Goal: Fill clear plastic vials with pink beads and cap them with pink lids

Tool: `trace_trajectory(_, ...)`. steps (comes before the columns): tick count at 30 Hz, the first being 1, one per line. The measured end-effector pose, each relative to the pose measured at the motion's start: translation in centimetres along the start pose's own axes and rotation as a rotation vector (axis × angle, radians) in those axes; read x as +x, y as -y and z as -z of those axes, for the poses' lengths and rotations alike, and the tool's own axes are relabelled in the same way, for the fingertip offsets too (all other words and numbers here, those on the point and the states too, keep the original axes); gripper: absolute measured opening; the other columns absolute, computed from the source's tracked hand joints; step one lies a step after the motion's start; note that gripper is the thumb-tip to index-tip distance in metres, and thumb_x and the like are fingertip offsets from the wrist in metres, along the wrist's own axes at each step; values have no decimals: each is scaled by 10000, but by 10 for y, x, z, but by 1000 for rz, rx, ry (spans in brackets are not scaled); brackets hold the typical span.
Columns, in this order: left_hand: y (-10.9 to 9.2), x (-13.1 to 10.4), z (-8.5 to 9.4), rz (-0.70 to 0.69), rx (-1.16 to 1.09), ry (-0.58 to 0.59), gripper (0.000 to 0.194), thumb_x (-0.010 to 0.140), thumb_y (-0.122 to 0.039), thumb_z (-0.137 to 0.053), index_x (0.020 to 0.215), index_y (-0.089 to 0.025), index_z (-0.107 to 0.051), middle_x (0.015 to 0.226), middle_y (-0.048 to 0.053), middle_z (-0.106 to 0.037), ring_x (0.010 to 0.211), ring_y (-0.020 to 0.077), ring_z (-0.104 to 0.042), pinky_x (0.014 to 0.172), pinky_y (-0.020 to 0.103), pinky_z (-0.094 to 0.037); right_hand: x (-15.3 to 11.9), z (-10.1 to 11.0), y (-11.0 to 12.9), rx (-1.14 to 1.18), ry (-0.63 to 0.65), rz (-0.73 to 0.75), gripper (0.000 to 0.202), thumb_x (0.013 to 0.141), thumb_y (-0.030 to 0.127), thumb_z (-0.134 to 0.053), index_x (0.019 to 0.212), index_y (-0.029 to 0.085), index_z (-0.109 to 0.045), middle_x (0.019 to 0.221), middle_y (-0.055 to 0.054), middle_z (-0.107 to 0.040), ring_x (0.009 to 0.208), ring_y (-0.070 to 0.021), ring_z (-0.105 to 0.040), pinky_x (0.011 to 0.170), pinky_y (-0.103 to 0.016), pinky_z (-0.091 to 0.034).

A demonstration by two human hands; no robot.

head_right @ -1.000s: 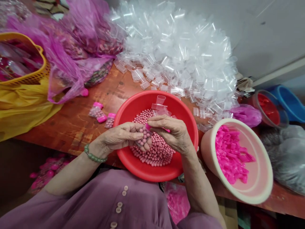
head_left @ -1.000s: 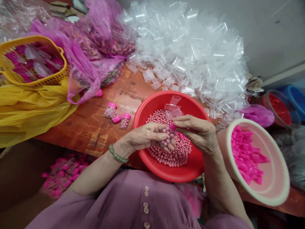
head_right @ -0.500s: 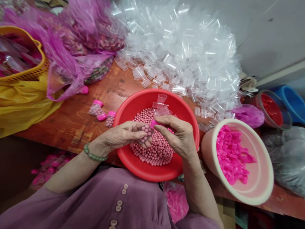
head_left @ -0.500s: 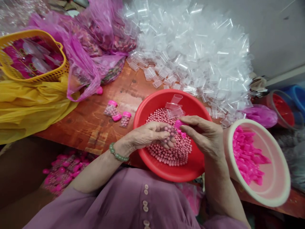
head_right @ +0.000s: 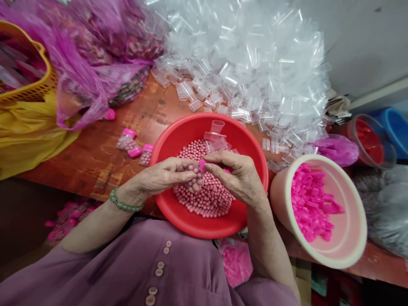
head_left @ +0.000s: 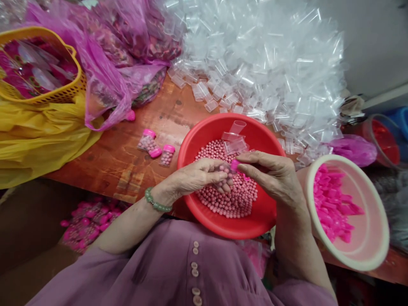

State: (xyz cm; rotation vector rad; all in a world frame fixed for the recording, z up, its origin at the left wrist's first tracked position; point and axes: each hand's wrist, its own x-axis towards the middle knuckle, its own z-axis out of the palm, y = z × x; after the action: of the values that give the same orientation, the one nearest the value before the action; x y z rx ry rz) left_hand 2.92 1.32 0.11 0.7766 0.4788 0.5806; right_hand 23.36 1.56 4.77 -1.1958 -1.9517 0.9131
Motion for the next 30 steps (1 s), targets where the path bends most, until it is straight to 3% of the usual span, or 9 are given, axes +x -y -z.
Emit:
trace_trajectory(3, -1, 0, 0, -2, 18, 6, 255, 830, -314, -707, 924, -103, -601, 805, 48, -657, 749, 120, -655, 744, 256, -523, -1, 4, -1, -11, 16, -12, 170, 810, 233, -749, 978, 238, -770, 890, -26, -770, 803, -162, -714, 719, -267, -581)
trace_trajectory(9, -1, 1, -1, 8, 33, 18, 242, 838, -308, -697, 942, -110, -605, 802, 36, -648, 748, 115, -658, 732, 246, -527, 4, 15, 3, -98, 166, 13, 151, 845, 268, -709, 979, 227, -765, 861, -32, -767, 762, -159, -703, 699, -265, -564)
trace_trajectory(16, 1, 2, -2, -2, 188, -28, 123, 894, -242, -611, 916, -122, -590, 800, 29, -637, 783, 126, -652, 764, 267, -511, 29, 23, 17, -201, 489, 70, 162, 890, 302, -637, 955, 229, -766, 807, -28, -756, 696, -143, -672, 639, -247, -508)
trace_trajectory(22, -1, 3, -5, -16, 256, -89, 91, 898, -202, -575, 933, -125, -605, 869, 33, -616, 829, 126, -613, 803, 275, -473, 37, 36, 30, -304, 609, 85, 164, 892, 309, -636, 955, 234, -767, 789, -20, -745, 659, -136, -658, 594, -240, -470)
trace_trajectory(25, -1, 3, -6, -59, 231, -112, 102, 884, -202, -592, 943, -124, -624, 890, 33, -619, 837, 114, -591, 828, 266, -461, 22, 39, 31, -360, 445, 109, 153, 890, 294, -644, 979, 252, -762, 838, -22, -753, 722, -166, -689, 634, -268, -511)
trace_trajectory(30, -1, 5, -5, -79, 158, -120, 133, 845, -195, -639, 962, -132, -640, 867, 23, -618, 838, 115, -587, 824, 263, -467, -8, 13, 15, -200, -196, 40, 219, 834, 231, -723, 1037, 309, -737, 957, -13, -758, 854, -192, -706, 780, -334, -579)
